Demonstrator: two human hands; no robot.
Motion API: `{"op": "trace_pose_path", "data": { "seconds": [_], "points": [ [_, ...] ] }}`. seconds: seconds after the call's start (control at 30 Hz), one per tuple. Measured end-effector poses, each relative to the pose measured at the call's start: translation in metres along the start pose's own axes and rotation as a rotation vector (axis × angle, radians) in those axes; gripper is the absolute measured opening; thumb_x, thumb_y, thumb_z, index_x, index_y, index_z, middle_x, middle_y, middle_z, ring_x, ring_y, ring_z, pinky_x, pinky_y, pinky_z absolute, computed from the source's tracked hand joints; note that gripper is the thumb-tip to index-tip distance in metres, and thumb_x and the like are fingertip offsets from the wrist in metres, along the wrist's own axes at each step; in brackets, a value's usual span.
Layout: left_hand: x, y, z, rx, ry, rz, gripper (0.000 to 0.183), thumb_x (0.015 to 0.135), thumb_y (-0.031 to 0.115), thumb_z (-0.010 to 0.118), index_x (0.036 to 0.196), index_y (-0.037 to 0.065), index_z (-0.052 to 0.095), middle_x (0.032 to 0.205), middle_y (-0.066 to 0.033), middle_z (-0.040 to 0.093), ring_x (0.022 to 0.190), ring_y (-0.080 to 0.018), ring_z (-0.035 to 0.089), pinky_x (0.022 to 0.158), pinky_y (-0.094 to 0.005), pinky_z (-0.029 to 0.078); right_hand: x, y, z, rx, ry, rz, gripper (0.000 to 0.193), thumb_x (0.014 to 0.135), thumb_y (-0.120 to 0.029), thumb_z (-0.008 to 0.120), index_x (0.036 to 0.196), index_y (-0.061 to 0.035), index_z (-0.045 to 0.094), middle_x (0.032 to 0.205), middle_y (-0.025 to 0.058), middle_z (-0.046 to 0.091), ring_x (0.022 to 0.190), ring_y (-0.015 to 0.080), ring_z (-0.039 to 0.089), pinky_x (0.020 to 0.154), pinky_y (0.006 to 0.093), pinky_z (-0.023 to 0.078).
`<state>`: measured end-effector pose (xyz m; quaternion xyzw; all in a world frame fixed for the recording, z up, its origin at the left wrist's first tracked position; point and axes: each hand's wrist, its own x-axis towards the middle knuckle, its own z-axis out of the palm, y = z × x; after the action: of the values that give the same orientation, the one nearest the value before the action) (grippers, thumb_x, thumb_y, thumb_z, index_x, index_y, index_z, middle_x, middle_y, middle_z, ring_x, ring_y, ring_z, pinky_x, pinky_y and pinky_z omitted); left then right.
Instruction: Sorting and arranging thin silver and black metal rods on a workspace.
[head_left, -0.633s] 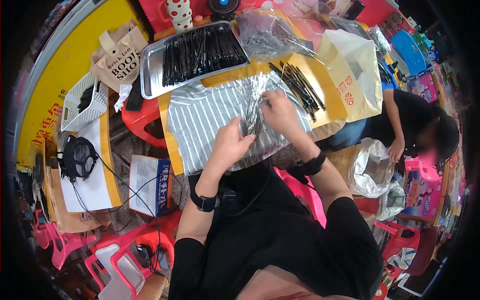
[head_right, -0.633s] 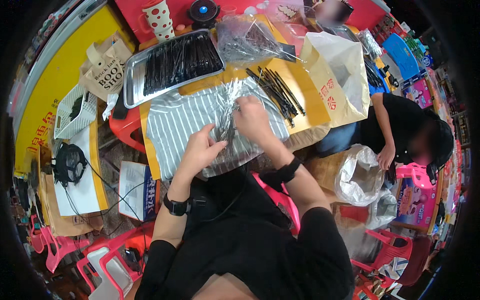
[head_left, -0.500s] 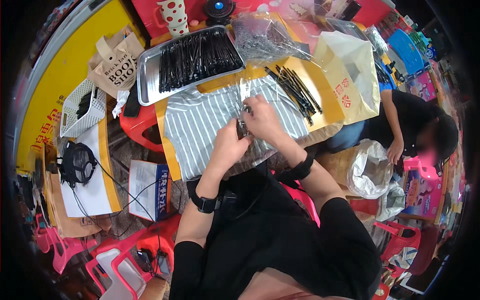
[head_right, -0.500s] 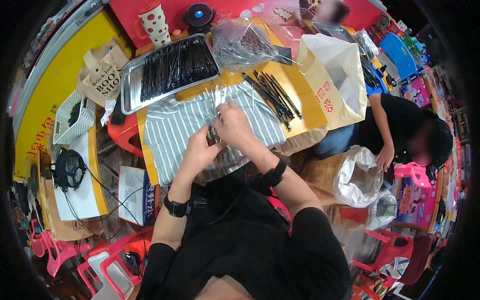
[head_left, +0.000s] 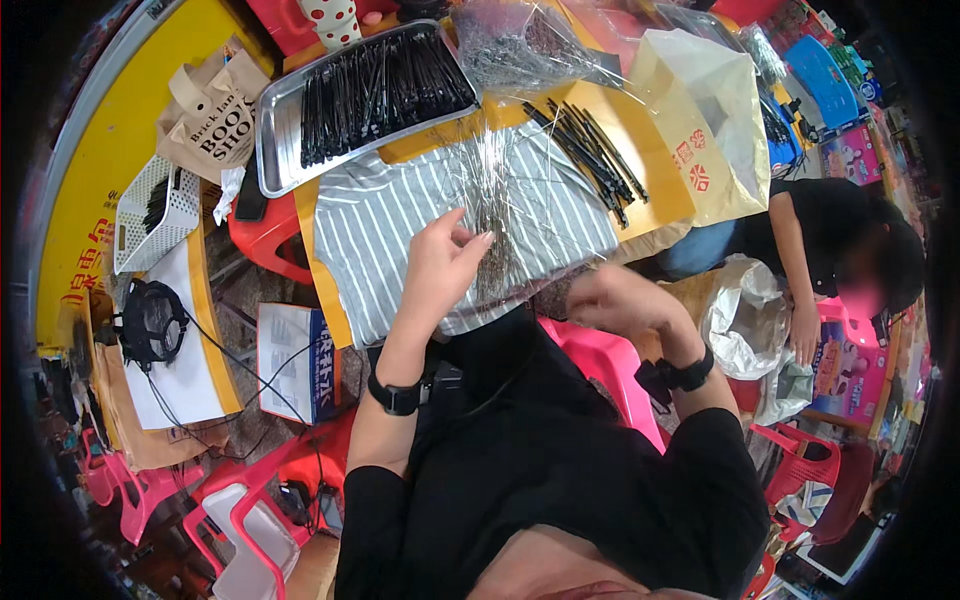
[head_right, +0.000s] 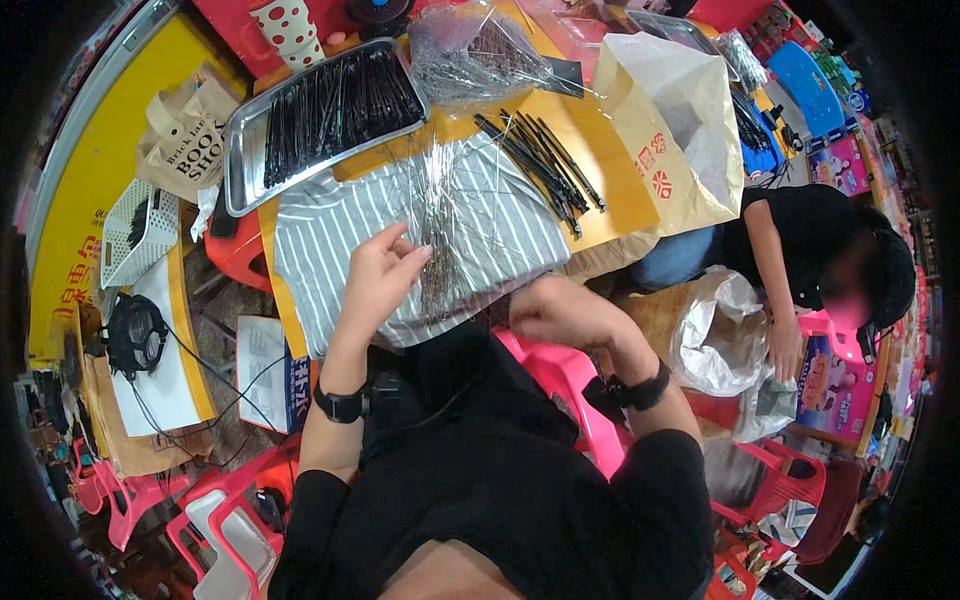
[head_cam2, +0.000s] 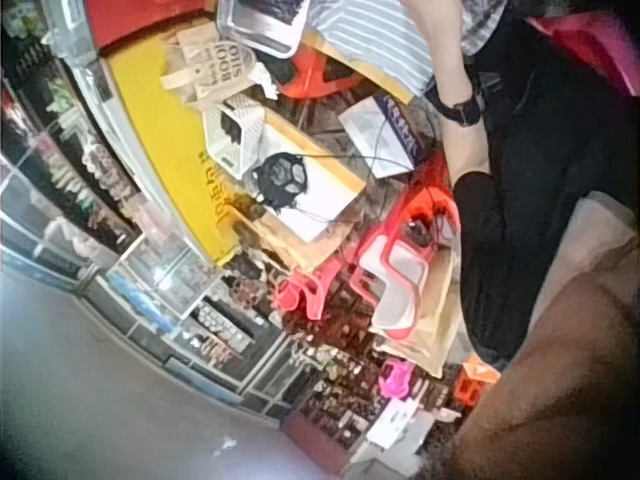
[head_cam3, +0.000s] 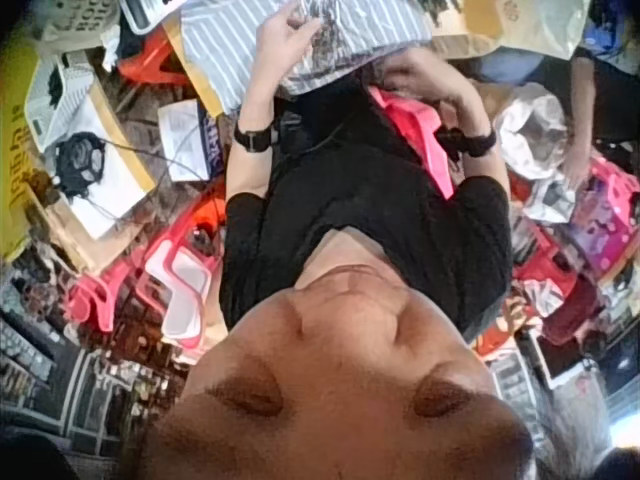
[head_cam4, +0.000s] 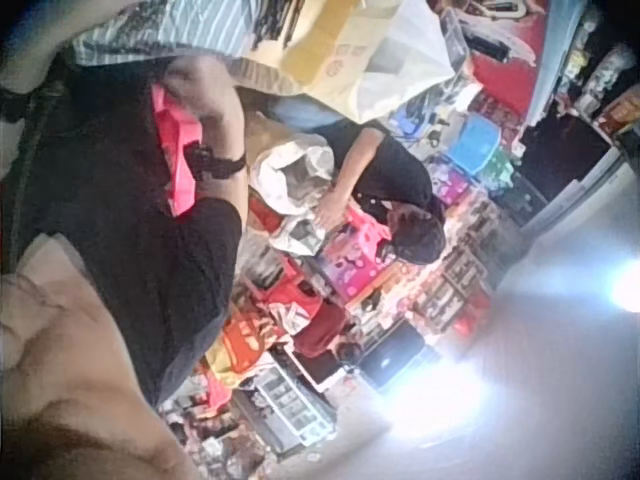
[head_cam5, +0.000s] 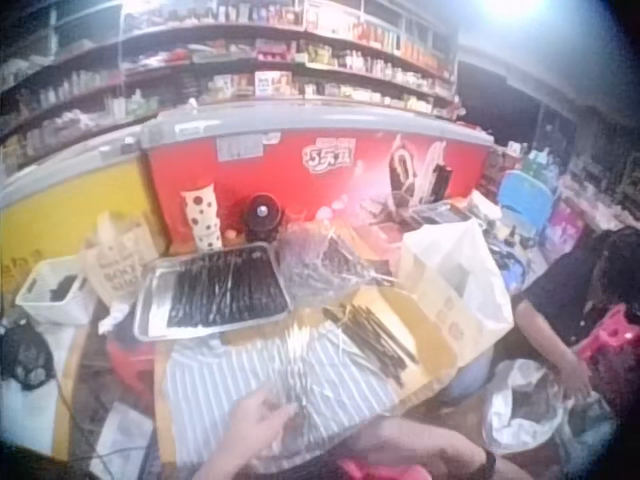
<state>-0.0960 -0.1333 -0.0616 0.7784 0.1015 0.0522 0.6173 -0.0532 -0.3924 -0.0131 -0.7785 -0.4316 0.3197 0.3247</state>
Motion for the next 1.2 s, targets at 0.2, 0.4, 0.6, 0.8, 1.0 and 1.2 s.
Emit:
{"op": "trace_pose_path", "data": {
  "seconds": [0.2,0.4,0.6,0.8,1.0,1.2],
  "points": [
    [-0.007,0.034,-0.025,0.266,0.268,0.282,0.034,0.082,0.014,0.066,0.107,-0.008,0.060,0.084,-0.0158,0.061,0.058,-0.0209,0.060,0.053,-0.0314,0.045,0.004,0.019,0.045,-0.035,-0.213,-0.081,0.023,0.078,-0.015,0.060,0.094,0.0009,0.065,0.085,0.0194,0.065,0.081,0.0356,0.063,0.072,0.0402,0.049],
    [0.045,0.001,-0.023,0.418,0.243,0.178,0.035,0.083,0.019,0.063,0.105,-0.008,0.061,0.090,-0.0219,0.060,0.073,-0.0355,0.061,0.070,-0.0416,0.048,0.041,-0.003,0.024,0.375,0.164,0.044,0.021,0.083,-0.011,0.060,0.100,0.0011,0.063,0.088,0.0163,0.067,0.081,0.0265,0.064,0.074,0.0331,0.050],
    [0.042,-0.005,0.021,0.602,0.116,0.333,0.026,0.082,0.014,0.060,0.098,-0.006,0.063,0.081,-0.0225,0.059,0.078,-0.0397,0.058,0.070,-0.0422,0.046,0.030,-0.009,0.015,0.262,0.447,-0.038,0.021,0.079,-0.007,0.063,0.098,0.0007,0.063,0.082,0.0159,0.065,0.073,0.0256,0.064,0.067,0.0329,0.050],
    [0.023,0.024,0.031,0.507,0.062,0.297,0.024,0.080,0.012,0.062,0.097,-0.005,0.062,0.088,-0.0230,0.057,0.084,-0.0411,0.056,0.076,-0.0462,0.045,0.020,0.028,0.004,-0.529,0.788,0.161,0.014,0.073,-0.012,0.065,0.083,-0.0030,0.060,0.083,0.0139,0.057,0.069,0.0321,0.061,0.060,0.0423,0.049],
    [0.002,0.011,-0.016,0.410,0.078,0.248,0.028,0.085,0.004,0.060,0.110,-0.008,0.060,0.086,-0.0108,0.056,0.074,-0.0156,0.055,0.063,-0.0259,0.047,0.040,0.039,0.024,-0.520,0.627,0.178,0.013,0.070,-0.011,0.058,0.078,0.0000,0.057,0.082,0.0187,0.056,0.076,0.0344,0.061,0.063,0.0433,0.051],
    [-0.010,-0.015,-0.057,0.195,0.121,-0.039,0.031,0.088,0.009,0.060,0.114,-0.006,0.059,0.085,-0.0062,0.058,0.067,-0.0090,0.053,0.060,-0.0214,0.044,0.043,0.022,0.019,-0.675,0.719,0.066,0.022,0.066,-0.011,0.061,0.082,0.0008,0.053,0.074,0.0169,0.056,0.066,0.0294,0.062,0.056,0.0391,0.050]
  ]
}}
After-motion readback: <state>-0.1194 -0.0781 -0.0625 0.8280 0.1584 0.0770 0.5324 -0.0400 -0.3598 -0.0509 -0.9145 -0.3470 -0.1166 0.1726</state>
